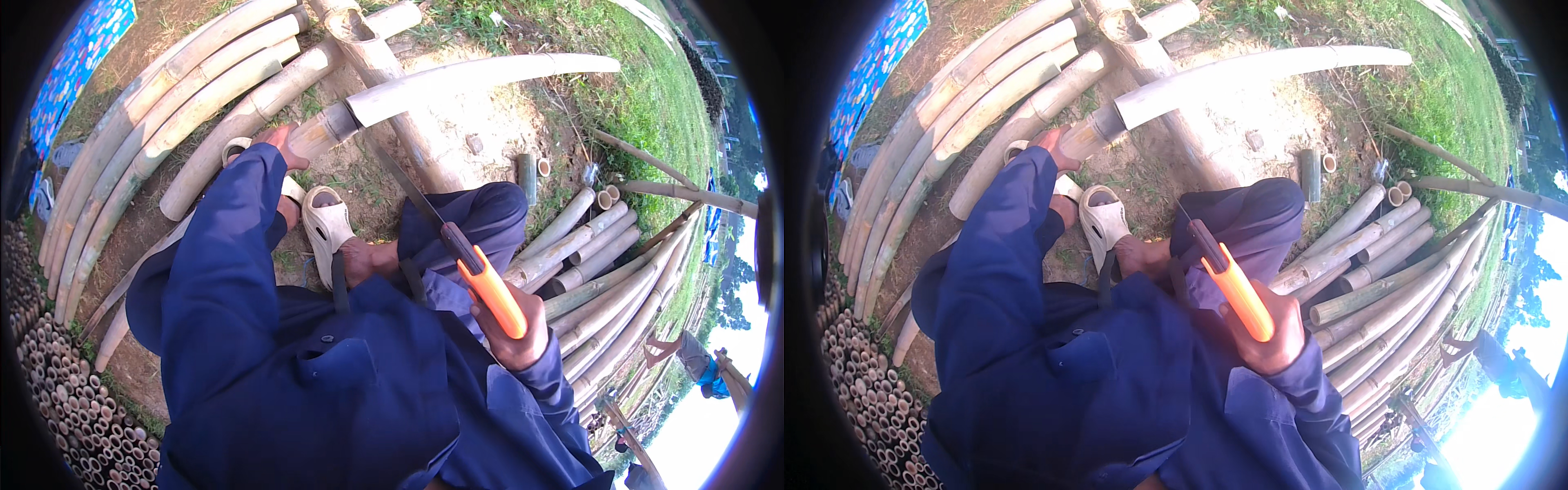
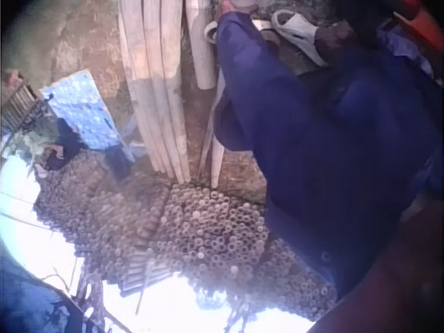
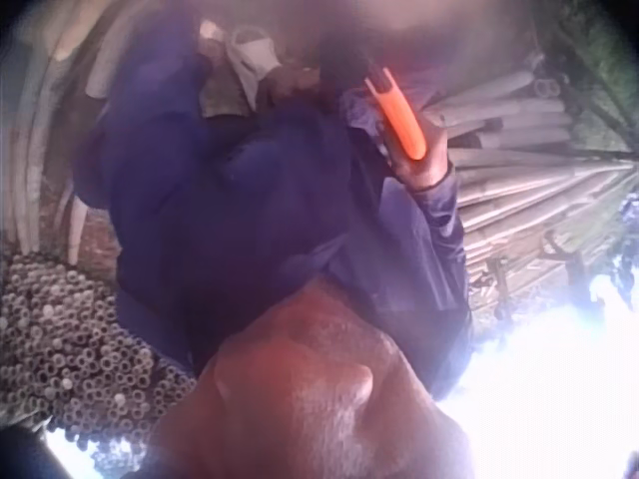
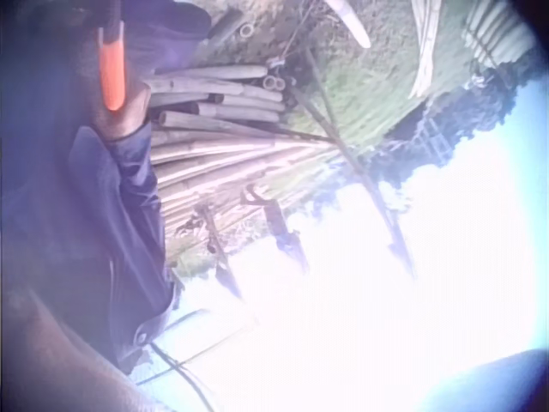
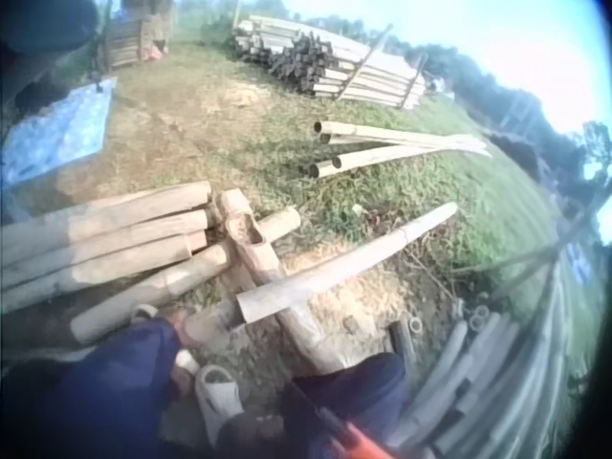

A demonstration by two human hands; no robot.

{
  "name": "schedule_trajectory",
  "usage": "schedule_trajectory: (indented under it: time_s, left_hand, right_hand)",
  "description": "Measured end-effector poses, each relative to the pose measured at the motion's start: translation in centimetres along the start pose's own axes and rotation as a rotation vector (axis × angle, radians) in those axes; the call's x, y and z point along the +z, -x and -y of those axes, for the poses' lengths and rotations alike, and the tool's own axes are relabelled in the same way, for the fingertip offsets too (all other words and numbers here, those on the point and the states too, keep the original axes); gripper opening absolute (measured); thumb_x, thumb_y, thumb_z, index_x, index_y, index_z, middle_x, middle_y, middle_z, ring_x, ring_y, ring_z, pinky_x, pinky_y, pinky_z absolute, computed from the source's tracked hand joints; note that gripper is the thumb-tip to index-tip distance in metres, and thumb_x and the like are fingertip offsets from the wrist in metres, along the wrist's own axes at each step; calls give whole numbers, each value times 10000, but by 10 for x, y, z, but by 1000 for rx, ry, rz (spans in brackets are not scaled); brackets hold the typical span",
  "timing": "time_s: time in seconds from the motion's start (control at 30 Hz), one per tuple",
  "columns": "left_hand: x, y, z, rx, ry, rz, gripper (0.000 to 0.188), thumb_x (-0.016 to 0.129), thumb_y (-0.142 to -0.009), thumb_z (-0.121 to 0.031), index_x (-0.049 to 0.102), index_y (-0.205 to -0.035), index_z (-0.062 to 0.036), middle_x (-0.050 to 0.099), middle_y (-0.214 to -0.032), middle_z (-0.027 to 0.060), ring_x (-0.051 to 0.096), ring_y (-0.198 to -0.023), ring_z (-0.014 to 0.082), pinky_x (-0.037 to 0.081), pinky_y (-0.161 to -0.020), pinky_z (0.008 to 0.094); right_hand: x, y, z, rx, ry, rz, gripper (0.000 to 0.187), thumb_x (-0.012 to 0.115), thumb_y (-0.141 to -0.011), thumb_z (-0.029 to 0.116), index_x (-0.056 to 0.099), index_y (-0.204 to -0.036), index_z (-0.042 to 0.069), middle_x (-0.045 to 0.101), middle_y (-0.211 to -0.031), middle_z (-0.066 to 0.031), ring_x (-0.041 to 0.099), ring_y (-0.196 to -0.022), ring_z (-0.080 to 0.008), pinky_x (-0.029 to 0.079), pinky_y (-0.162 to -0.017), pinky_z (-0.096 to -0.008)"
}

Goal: The person sits on the ground and uses a hand saw to cut bamboo poles into shorter sections. They repeatedly position a pole on a support, saw through it, then move the cut piece aside and select another pole to cut.

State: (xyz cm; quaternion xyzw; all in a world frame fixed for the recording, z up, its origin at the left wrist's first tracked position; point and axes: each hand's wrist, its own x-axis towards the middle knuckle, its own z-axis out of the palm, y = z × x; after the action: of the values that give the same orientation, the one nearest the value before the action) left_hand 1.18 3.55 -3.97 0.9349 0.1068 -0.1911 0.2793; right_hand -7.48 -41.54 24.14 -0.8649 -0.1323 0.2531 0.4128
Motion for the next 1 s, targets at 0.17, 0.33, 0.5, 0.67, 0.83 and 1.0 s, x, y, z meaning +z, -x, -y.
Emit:
schedule_trajectory:
  time_s: [0.17,0.33,0.5,0.67,0.83,1.0]
  left_hand:
    - [-6,-7,-11,7,25,-13,717,899,-566,-320,637,-1176,-47,722,-1051,226,714,-995,388,543,-882,459]
    - [1,-11,7,-55,37,-61,884,922,-595,-385,617,-1357,-58,722,-1205,215,694,-1134,375,539,-989,434]
    - [3,-19,11,-22,70,-11,877,923,-595,-379,615,-1344,-41,719,-1194,233,690,-1135,393,533,-999,436]
    - [-6,-13,-5,-2,34,2,865,912,-597,-395,618,-1342,-70,723,-1190,221,689,-1132,395,526,-1003,440]
    - [8,-12,17,-22,70,50,885,919,-585,-328,590,-1345,-16,711,-1160,223,691,-1107,372,523,-984,423]
    - [7,-17,12,-19,47,-8,871,917,-603,-392,594,-1337,-52,705,-1216,229,682,-1140,387,522,-999,435]
  right_hand:
    - [12,0,-14,-41,-88,-30,272,732,-869,53,711,-1131,-14,721,-831,-172,745,-776,-313,566,-708,-375]
    - [33,3,-33,-144,37,-63,219,753,-866,58,696,-1063,-20,684,-778,-170,700,-670,-344,540,-626,-398]
    - [17,7,-25,-88,1,-52,218,728,-888,53,704,-1092,-21,711,-796,-178,734,-704,-322,554,-660,-368]
    - [39,-17,-23,-65,-34,-40,242,723,-890,72,700,-1119,-2,713,-808,-186,727,-708,-323,548,-666,-380]
    - [20,-2,-22,-96,-10,-33,354,714,-888,44,696,-1239,0,748,-852,-166,766,-761,-283,575,-711,-357]
    - [63,-59,-34,-194,-151,-94,131,717,-911,99,661,-986,8,650,-749,-186,648,-647,-411,504,-617,-425]
